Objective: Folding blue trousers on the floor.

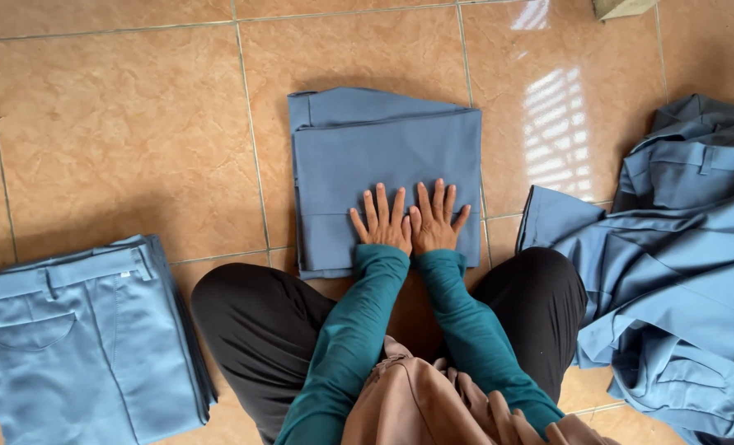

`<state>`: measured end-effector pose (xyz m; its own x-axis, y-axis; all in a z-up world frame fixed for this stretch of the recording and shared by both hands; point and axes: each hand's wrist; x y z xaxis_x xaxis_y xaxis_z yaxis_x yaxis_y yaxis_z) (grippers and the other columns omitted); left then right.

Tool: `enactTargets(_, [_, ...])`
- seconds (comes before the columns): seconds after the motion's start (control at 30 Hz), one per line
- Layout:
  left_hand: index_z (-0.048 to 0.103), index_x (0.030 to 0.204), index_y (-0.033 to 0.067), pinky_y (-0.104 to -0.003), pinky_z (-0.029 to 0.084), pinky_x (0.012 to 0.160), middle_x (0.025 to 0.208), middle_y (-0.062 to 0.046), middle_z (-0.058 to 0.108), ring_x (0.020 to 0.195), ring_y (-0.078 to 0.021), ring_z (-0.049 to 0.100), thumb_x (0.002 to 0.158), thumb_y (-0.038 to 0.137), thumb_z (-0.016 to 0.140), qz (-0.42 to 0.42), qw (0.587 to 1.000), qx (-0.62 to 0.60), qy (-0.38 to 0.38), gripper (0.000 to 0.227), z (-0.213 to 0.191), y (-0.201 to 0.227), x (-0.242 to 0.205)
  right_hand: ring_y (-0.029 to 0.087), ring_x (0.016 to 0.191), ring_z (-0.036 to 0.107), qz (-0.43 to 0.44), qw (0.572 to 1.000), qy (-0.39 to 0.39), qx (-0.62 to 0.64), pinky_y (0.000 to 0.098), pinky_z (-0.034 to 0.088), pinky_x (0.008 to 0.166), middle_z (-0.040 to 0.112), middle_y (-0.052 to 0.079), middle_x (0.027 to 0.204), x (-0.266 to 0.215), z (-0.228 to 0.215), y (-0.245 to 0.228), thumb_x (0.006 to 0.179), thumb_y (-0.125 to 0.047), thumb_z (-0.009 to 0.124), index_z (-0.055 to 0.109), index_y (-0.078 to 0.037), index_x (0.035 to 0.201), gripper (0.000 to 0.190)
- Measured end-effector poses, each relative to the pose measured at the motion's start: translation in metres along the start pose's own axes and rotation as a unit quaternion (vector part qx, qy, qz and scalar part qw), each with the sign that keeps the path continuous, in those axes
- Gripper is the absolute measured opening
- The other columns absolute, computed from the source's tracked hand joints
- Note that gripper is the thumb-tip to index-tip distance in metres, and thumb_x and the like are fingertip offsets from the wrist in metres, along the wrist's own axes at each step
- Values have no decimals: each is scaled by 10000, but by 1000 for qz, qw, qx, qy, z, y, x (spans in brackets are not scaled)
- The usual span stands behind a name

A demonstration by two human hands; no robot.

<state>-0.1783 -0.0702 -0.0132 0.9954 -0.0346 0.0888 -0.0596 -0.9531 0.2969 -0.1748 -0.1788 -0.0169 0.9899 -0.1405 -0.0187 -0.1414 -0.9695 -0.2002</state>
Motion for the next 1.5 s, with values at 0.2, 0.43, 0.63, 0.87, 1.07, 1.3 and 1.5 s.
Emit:
enactTargets(0.2, [329,1585,312,-673,85,1197,1679,-128,243,1547,-379,182,1044,566,311,-112,984,96,97,598,-20,-69,5,252,1592,-45,28,999,-44,-8,689,-10,1212,14,-17,1741,4,-22,31,1072,-639,198,135,-429,1637,606])
enactTargets(0.43, [26,1650,357,-625,155,1228,1687,-156,125,1546,-393,164,1080,484,338,-292,955,-42,-7,663,15,-131,13,210,1594,-50,53,997,-56,-1,666,1,1230,-11,-87,1737,6,-33,30,1071,-655,171,94,-494,1622,579])
enactTargets(0.63, [10,1654,254,-538,356,1174,1633,-147,241,1432,-349,387,1011,307,576,-281,951,-107,-72,858,-26,-127,-6,253,1583,-112,71,989,-129,-1,700,-18,1210,-69,-34,1731,8,-29,39,1042,-689,183,6,-530,1610,616])
enactTargets(0.87, [-104,1615,382,-559,464,1113,1572,-222,402,1390,-371,495,845,338,806,-430,834,-298,-175,1193,19,-150,6,292,1589,-63,3,976,-216,-15,733,49,1192,-75,-29,1732,-60,-40,27,664,-808,698,25,-599,1576,1153])
enactTargets(1.07, [222,1618,165,-530,409,1142,1584,-191,379,1415,-367,446,648,409,989,-413,724,-519,-187,1261,1,-156,-3,315,1577,-124,8,967,-252,-27,728,-38,1186,-105,36,1729,-62,-56,22,735,-334,785,-80,-505,1618,1248])
enactTargets(1.3, [470,1506,49,-528,496,1056,1365,-256,588,1279,-394,567,632,219,1018,-429,541,-723,-12,1047,-47,-132,-29,235,1593,-68,16,976,-219,-14,656,-54,1230,-30,-34,1738,-50,-31,49,782,-157,618,71,-520,1618,1063])
enactTargets(1.5, [435,1509,5,-514,496,1066,1336,-294,571,1263,-385,571,589,135,1025,-423,525,-726,133,1101,-129,-79,-47,116,1560,214,-45,958,-221,179,585,38,1256,330,-194,1646,-53,-22,41,802,-102,408,462,-578,1460,814])
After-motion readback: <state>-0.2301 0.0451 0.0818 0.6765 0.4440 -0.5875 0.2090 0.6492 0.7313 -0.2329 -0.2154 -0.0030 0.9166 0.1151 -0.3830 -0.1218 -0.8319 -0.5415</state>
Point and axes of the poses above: each hand's wrist, its own x-axis towards the middle knuckle, its own z-axis out of the palm, y = z × x
